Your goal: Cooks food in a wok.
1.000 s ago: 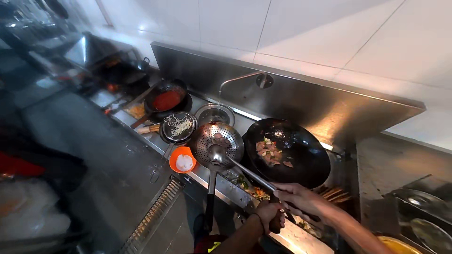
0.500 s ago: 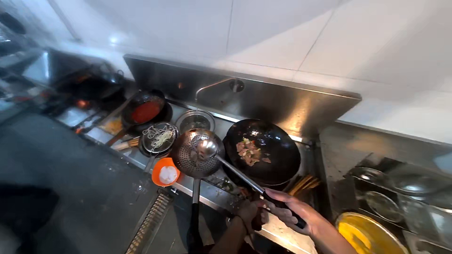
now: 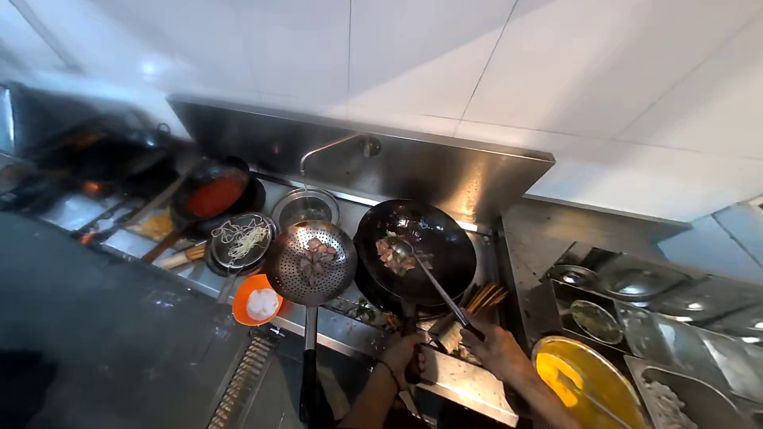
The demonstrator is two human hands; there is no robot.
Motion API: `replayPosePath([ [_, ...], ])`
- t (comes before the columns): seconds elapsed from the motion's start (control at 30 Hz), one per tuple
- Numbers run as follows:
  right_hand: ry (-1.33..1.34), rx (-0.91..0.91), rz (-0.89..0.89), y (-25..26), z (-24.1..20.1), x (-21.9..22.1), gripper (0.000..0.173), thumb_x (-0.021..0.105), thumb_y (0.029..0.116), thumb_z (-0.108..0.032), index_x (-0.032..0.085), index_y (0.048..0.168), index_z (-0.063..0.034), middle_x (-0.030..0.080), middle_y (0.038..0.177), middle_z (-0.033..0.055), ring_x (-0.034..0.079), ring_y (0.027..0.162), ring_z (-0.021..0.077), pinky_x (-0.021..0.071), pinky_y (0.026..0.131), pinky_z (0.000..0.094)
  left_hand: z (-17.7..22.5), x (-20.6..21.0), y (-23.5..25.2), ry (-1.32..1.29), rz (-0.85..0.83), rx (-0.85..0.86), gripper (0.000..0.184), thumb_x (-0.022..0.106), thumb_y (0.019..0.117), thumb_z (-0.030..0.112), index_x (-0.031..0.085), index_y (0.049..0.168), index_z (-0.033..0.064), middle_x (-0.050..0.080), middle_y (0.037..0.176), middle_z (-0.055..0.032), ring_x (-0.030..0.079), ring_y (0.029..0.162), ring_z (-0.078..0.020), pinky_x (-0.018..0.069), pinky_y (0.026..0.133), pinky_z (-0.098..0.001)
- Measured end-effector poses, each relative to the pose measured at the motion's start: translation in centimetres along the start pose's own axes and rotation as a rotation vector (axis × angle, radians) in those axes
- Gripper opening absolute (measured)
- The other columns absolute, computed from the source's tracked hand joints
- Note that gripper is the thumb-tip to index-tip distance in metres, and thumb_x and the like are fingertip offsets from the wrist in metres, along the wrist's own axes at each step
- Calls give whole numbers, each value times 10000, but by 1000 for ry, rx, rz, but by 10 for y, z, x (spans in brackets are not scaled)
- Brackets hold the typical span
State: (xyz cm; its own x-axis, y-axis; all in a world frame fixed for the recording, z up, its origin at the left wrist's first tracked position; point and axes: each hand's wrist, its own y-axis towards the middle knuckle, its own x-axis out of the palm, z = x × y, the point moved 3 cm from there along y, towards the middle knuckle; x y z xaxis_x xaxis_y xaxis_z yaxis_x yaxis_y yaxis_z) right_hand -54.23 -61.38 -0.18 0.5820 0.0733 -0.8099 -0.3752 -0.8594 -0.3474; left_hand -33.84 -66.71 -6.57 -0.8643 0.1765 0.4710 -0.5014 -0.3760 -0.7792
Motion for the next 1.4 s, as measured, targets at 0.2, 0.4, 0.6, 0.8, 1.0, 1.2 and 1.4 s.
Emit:
replayPosePath([
  [0.2,242,79,-129,-2,5,4,499,599,1033,-307,524,1521,-235,670,817,76,582,542,183,514,501,374,2,-2,-2,-5,-9,15,277,599,1043,224,498,1243,62,560,750,-49,565,529,-116,513,481,-234],
  [0.4,695,237,-289,-13,9,-8,421,587,1048,-258,564,1463,-186,519,650,14,438,422,106,389,371,265,2,-1,-3,-2,-8,2,263,587,1048,216,496,1238,59,561,758,-44,562,523,-110,512,476,-228],
  [0.6,294,107,-234,-32,13,-16,513,601,1030,-304,510,1531,-243,657,782,74,543,475,169,500,455,365,3,-2,-1,-13,-19,7,275,585,1051,214,482,1252,59,557,747,-46,556,513,-110,512,467,-232],
  [0.8,529,113,-282,-60,13,-8,451,586,1033,-262,557,1472,-165,557,657,25,492,453,140,453,422,318,1,-3,0,-15,-19,14,305,599,1044,225,472,1271,66,557,741,-50,563,514,-118,517,475,-237],
  [1.0,922,241,-434,-64,5,-13,410,511,1066,-256,519,1465,-159,525,696,-5,427,443,75,381,379,231,1,-3,1,-22,-18,20,306,619,1031,210,492,1271,69,557,739,-48,570,524,-119,520,478,-241],
  [1.2,1230,403,-606,-55,-14,-23,274,444,1083,-298,535,1322,-200,516,724,-24,409,415,9,370,352,145,3,-2,-1,2,-11,10,268,611,1034,220,505,1233,76,547,713,-31,561,515,-109,516,476,-239],
  [1.4,1273,322,-644,-49,-48,-38,242,423,1088,-300,539,1272,-192,529,742,-24,433,429,6,388,357,141,4,-4,-6,31,-22,17,255,592,1044,241,511,1218,72,555,717,-20,565,523,-100,521,497,-231],
])
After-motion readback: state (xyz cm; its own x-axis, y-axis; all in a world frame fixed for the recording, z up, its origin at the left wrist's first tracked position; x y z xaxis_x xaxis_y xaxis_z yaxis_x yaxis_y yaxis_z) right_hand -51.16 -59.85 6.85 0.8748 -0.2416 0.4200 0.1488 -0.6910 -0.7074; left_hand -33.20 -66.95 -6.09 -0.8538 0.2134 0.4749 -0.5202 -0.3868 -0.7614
